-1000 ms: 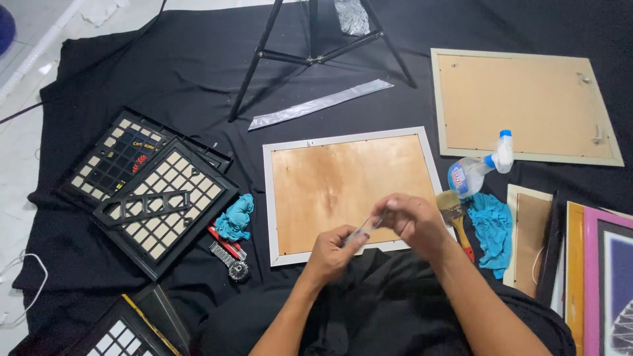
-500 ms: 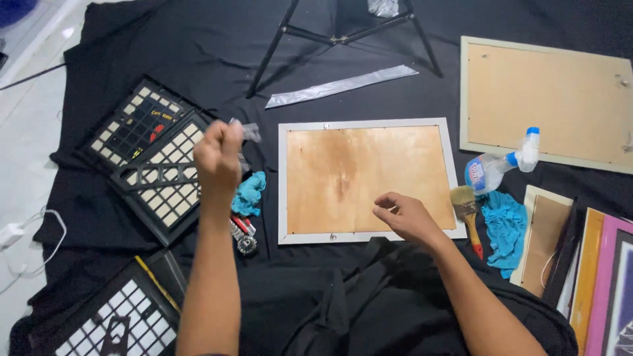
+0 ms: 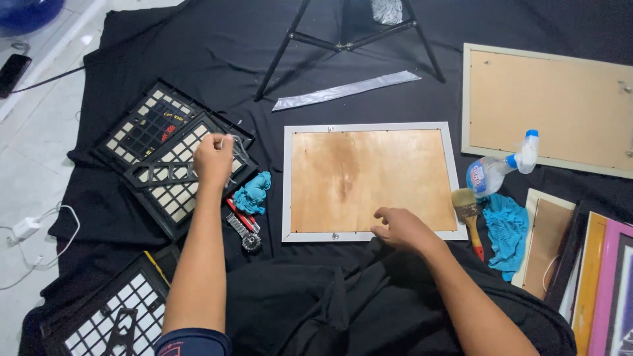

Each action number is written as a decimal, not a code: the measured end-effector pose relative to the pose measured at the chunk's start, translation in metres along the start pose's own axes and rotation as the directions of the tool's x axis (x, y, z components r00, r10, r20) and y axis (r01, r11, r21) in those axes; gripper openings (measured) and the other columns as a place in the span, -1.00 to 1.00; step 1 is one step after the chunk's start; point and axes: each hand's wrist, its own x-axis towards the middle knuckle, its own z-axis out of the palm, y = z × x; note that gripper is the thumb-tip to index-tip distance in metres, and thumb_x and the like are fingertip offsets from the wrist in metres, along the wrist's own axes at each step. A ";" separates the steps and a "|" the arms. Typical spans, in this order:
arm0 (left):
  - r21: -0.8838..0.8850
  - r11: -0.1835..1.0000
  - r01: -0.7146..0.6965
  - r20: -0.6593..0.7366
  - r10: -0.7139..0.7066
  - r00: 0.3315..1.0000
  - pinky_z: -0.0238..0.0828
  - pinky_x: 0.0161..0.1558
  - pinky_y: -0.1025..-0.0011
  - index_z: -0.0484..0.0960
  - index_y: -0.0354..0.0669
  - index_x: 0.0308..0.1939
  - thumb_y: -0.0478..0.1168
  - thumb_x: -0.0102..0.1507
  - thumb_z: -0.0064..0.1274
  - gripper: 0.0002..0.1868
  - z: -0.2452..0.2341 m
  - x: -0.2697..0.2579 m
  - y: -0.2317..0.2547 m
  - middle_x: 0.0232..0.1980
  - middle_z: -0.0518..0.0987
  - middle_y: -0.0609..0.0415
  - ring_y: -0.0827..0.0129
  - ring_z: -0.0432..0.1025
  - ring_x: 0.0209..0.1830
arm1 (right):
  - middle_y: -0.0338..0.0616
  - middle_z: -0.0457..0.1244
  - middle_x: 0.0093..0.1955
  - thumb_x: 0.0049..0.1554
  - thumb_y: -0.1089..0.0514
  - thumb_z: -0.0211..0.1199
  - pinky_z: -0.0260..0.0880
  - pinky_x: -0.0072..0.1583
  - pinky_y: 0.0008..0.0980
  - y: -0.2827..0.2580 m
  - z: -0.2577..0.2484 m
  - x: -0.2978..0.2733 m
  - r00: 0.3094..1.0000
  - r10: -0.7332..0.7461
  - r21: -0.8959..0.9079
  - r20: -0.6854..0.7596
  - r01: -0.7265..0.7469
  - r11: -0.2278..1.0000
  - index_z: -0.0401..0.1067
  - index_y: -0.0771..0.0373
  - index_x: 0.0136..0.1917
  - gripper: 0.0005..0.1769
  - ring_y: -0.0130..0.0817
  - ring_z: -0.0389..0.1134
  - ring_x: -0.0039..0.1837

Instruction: Attaching a hanging wire to a picture frame and cleaning the glass before assembly.

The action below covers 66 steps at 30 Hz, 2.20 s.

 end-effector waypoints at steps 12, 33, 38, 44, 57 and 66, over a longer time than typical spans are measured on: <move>-0.459 0.857 0.236 0.257 -0.126 0.958 0.37 0.09 0.05 0.61 -0.29 0.10 -0.01 0.30 0.11 -0.55 0.017 -0.175 0.050 -0.01 0.61 -0.22 0.00 0.49 0.06 | 0.11 0.43 0.17 0.18 -0.23 0.19 0.42 0.29 0.04 0.017 0.042 0.026 0.995 -0.001 -0.082 0.101 0.009 0.997 0.47 0.17 0.33 -0.40 0.10 0.41 0.30; 0.056 0.932 0.358 0.330 -0.356 0.874 0.32 0.25 0.09 0.55 -0.05 0.25 0.17 0.15 0.10 -0.34 0.110 -0.166 -0.043 0.16 0.59 -0.06 -0.02 0.45 0.24 | 0.26 0.38 0.25 0.13 -0.01 0.06 0.28 0.41 0.04 0.133 -0.037 0.013 0.992 0.121 -0.350 0.046 -0.097 0.932 0.58 0.28 0.23 -0.47 0.19 0.35 0.37; 0.079 0.929 0.361 0.329 -0.366 0.870 0.30 0.27 0.04 0.50 -0.10 0.26 0.12 0.17 0.07 -0.36 0.104 -0.167 -0.031 0.20 0.53 -0.14 -0.09 0.41 0.27 | 0.04 0.41 0.22 0.01 0.02 0.10 0.37 0.34 -0.02 0.228 -0.004 0.024 0.965 0.235 -0.175 -0.119 -0.254 0.951 0.57 -0.05 0.25 -0.46 0.10 0.39 0.31; 0.093 0.929 0.357 0.327 -0.368 0.870 0.26 0.33 0.05 0.48 -0.12 0.25 0.09 0.20 0.02 -0.40 0.095 -0.174 -0.019 0.22 0.51 -0.15 -0.10 0.37 0.31 | 0.15 0.34 0.31 -0.06 0.16 0.16 0.57 -0.02 0.18 0.207 -0.015 0.004 0.876 0.482 0.268 -0.018 -0.460 0.846 0.53 0.09 0.35 -0.33 0.22 0.46 0.09; 0.082 0.945 0.318 0.305 -0.327 0.894 0.09 0.41 0.09 0.42 -0.23 0.21 0.04 0.20 0.00 -0.41 0.070 -0.181 0.011 0.23 0.44 -0.24 -0.10 0.26 0.38 | 0.35 0.21 0.38 -0.04 0.19 0.29 0.62 -0.05 0.06 0.236 0.022 0.060 0.880 0.474 0.456 -0.018 -0.415 0.787 0.32 0.39 0.45 -0.23 0.22 0.45 0.05; 0.091 0.929 0.359 0.300 -0.370 0.879 0.10 0.37 0.05 0.41 -0.25 0.24 0.05 0.19 -0.01 -0.38 0.075 -0.174 0.000 0.28 0.37 -0.29 -0.12 0.20 0.41 | 0.38 0.16 0.44 0.03 0.35 0.09 0.58 0.00 -0.01 0.181 -0.001 0.032 0.896 0.445 0.431 0.011 -0.406 0.806 0.25 0.33 0.53 -0.23 0.16 0.47 0.02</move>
